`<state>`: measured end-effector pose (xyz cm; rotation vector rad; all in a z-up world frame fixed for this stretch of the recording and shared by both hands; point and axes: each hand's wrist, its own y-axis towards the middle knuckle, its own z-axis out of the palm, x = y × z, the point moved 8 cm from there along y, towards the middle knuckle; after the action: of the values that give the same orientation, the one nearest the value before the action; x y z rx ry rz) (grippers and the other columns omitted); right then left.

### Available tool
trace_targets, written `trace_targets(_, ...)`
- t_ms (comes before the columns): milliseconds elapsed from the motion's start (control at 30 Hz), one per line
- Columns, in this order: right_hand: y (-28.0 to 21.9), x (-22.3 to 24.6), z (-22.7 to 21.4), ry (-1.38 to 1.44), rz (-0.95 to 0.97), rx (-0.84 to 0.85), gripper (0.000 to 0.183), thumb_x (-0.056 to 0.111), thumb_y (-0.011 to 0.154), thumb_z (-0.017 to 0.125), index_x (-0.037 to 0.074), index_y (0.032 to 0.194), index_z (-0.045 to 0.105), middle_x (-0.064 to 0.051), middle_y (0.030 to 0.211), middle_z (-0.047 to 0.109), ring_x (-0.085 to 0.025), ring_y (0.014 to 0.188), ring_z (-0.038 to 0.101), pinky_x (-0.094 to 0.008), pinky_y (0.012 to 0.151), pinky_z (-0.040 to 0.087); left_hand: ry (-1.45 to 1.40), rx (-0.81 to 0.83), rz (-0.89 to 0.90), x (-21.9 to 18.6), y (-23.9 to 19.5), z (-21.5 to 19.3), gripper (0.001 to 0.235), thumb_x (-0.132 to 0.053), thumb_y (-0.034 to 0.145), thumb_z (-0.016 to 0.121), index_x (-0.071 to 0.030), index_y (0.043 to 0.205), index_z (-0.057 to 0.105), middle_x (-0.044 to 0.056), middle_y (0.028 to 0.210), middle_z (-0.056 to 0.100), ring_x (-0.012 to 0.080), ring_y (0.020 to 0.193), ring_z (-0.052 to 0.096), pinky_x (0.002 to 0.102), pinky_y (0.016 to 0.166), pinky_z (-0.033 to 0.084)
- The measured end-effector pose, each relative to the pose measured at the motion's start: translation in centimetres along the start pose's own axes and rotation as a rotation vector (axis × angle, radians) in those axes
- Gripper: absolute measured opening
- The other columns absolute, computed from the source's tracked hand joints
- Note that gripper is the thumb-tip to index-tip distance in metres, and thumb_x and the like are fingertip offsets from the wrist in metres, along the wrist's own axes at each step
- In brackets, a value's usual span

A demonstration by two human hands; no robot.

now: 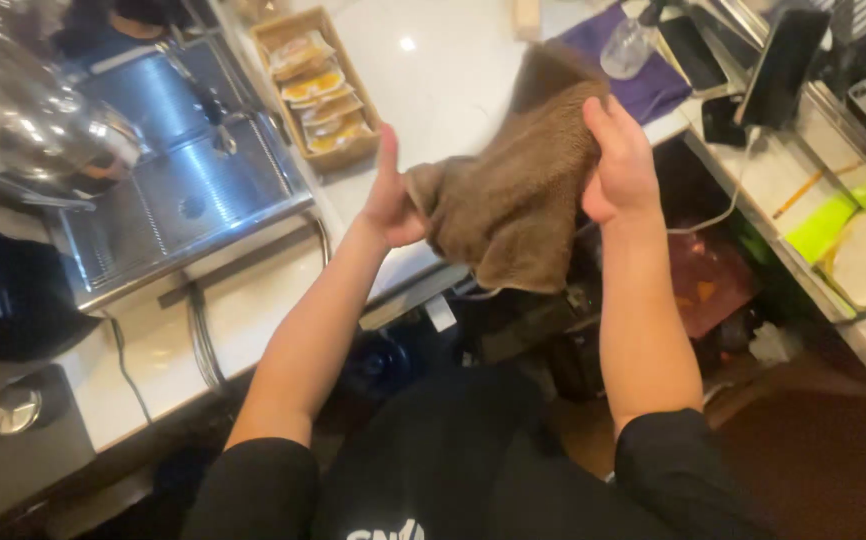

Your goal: Clean the espresso machine and counter area using a spray bottle and cloth, then organize the station by moving decorative items.

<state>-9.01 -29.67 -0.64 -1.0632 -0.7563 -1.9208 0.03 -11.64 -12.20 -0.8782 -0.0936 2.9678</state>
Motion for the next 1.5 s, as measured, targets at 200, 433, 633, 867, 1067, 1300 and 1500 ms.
trace_targets(200,-1.7,0.4,-5.6,-0.089,0.061,-0.008,0.036,0.004,0.102,0.058,-0.002,0.137,0.054,-0.019,0.132,0.067,-0.029,0.119,0.069,-0.041,0.107,0.060,-0.142,-0.355,0.401,-0.4,-0.4,-6.5,0.033,0.003,0.089,0.058,0.009,0.120,0.065,0.028,0.116,0.071,0.0421,0.106,0.071,0.051,0.098,0.060)
trace_targets(433,-2.3,3.5,-9.1,-0.750,0.125,-0.022,0.037,0.006,0.096,0.077,0.013,0.121,0.052,0.006,0.085,0.054,-0.003,0.075,0.056,-0.016,0.069,0.048,0.618,-0.744,0.330,-5.5,-4.8,-0.6,0.044,-0.056,0.094,0.060,-0.012,0.098,0.060,0.003,0.082,0.063,0.0134,0.069,0.061,0.029,0.060,0.051)
trace_targets(633,0.5,1.3,-9.5,-0.603,0.031,0.012,0.043,-0.001,0.093,0.071,0.015,0.130,0.057,-0.001,0.109,0.063,-0.013,0.103,0.062,-0.025,0.091,0.053,0.346,-0.853,0.347,-2.1,-4.5,-4.9,0.058,-0.030,0.082,0.077,-0.009,0.128,0.050,0.010,0.112,0.068,0.0178,0.091,0.065,0.029,0.075,0.053)
trace_targets(867,2.2,4.1,-6.9,-0.840,-0.156,0.156,0.054,-0.003,0.083,0.080,0.000,0.135,0.062,-0.011,0.131,0.059,-0.019,0.121,0.057,-0.027,0.107,0.048,1.301,-0.751,0.542,-5.0,-4.4,-2.6,0.086,-0.027,0.072,0.091,-0.012,0.147,0.053,0.013,0.153,0.054,0.0256,0.144,0.047,0.039,0.122,0.029)
trace_targets(1067,8.9,4.4,-7.9,-1.578,-0.564,0.192,0.021,0.007,0.091,0.087,0.011,0.112,0.086,-0.012,0.104,0.059,-0.027,0.088,0.063,-0.037,0.083,0.052,2.045,-0.960,0.661,-13.2,-4.1,4.9,0.005,-0.015,0.090,0.082,-0.012,0.090,0.078,0.016,0.126,0.049,0.0391,0.113,0.049,0.051,0.062,0.059)
trace_targets(1300,2.7,3.6,-7.6,-1.374,-0.508,0.268,0.032,-0.014,0.091,0.065,0.005,0.112,0.078,-0.015,0.116,0.050,-0.031,0.112,0.055,-0.043,0.106,0.047,2.291,-0.908,0.821,-7.5,-5.5,5.9,0.009,-0.026,0.097,0.076,-0.022,0.098,0.069,-0.001,0.093,0.066,0.0268,0.085,0.055,0.040,0.064,0.041)
trace_targets(1500,1.3,-7.4,-8.2,-1.464,-0.250,0.247,0.043,0.021,0.098,0.076,0.006,0.137,0.067,-0.031,0.144,0.047,-0.059,0.124,0.053,-0.063,0.105,0.046,2.075,-0.890,0.492,-1.5,0.1,-1.1,0.060,-0.050,0.096,0.072,-0.017,0.144,0.058,0.011,0.140,0.056,0.0354,0.133,0.051,0.048,0.110,0.044)
